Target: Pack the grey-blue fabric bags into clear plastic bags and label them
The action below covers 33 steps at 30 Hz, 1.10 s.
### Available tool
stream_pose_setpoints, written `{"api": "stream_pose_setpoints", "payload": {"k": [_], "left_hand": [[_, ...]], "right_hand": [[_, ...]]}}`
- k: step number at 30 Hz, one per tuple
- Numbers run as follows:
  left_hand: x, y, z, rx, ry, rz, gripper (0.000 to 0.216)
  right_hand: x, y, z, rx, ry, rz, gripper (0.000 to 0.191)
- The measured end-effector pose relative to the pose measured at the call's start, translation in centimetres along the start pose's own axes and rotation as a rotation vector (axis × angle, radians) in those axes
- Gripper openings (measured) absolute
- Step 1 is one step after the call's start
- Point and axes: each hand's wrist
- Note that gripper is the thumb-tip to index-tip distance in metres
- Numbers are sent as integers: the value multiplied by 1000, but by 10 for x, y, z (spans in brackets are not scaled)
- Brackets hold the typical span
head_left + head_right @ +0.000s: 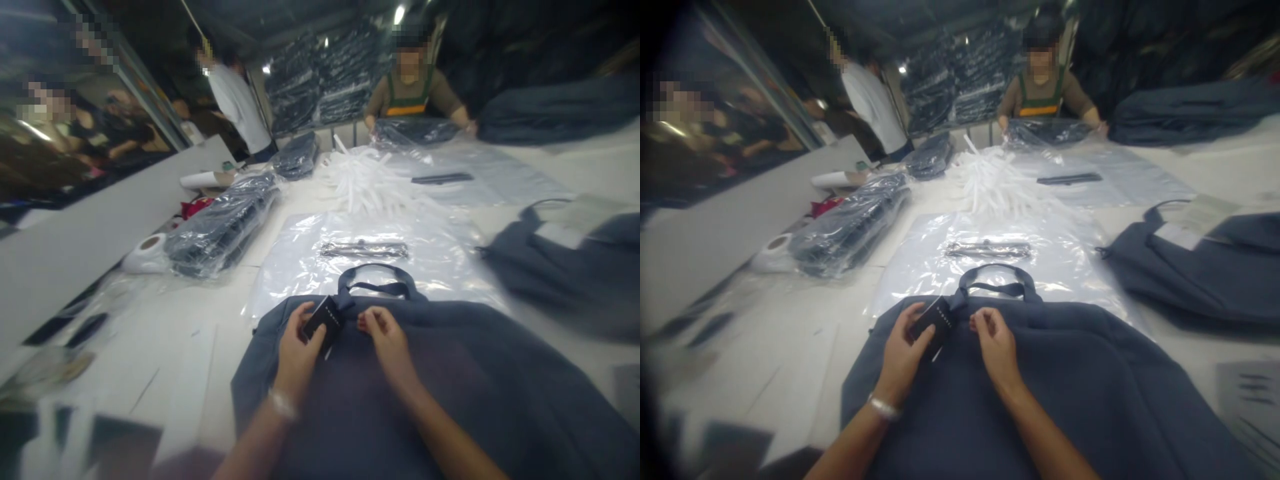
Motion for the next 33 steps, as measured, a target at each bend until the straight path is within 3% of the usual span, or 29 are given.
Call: {"api": "stream_pose_setpoints", "payload": {"k": [3, 5, 7, 11, 12, 14, 16, 19, 20, 23, 27, 30, 33], "left_hand": [[7, -11, 8, 162, -367, -341, 64], [11, -17, 9, 287, -371, -401, 73], [11, -21, 6, 330, -130, -276, 77], [5, -18, -2, 92, 530, 287, 47], [5, -17, -2, 98, 609, 400, 40], [7, -15, 2, 237, 690, 539, 34], [10, -15, 9, 363, 755, 594, 36], [11, -13, 20, 359, 847, 612, 47], [9, -10, 22, 339, 867, 624, 48], [0, 2, 27, 315, 903, 709, 46], [-2, 19, 33, 343, 917, 805, 41], [9, 24, 38, 363, 912, 794, 45], [22, 24, 40, 375, 908, 749, 46]], "right_hand": [[1, -17, -1, 135, -58, 24, 43], [0, -22, -2, 212, -155, 36, 57], [-5, -22, -4, 232, -286, 30, 64], [-15, -19, -9, 248, -474, -50, 61], [-14, -18, -11, 288, -505, -66, 60], [-8, -13, -17, 347, -619, -105, 57], [5, -2, -23, 289, -811, -200, 47], [24, 32, -27, 145, -1046, -443, 39], [30, 47, -26, 175, -1087, -512, 42], [38, 90, -14, 434, -1172, -601, 49], [48, 129, 4, 650, -1228, -596, 25], [66, 141, 10, 638, -1274, -594, 15], [93, 147, 14, 503, -1290, -622, 21]]}}
Point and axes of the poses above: each hand's wrist, its own y-axis towards the middle knuckle, its own z-axis out of the palm, x = y × z, and after that the axes turned 5 degrees about y, right-handed
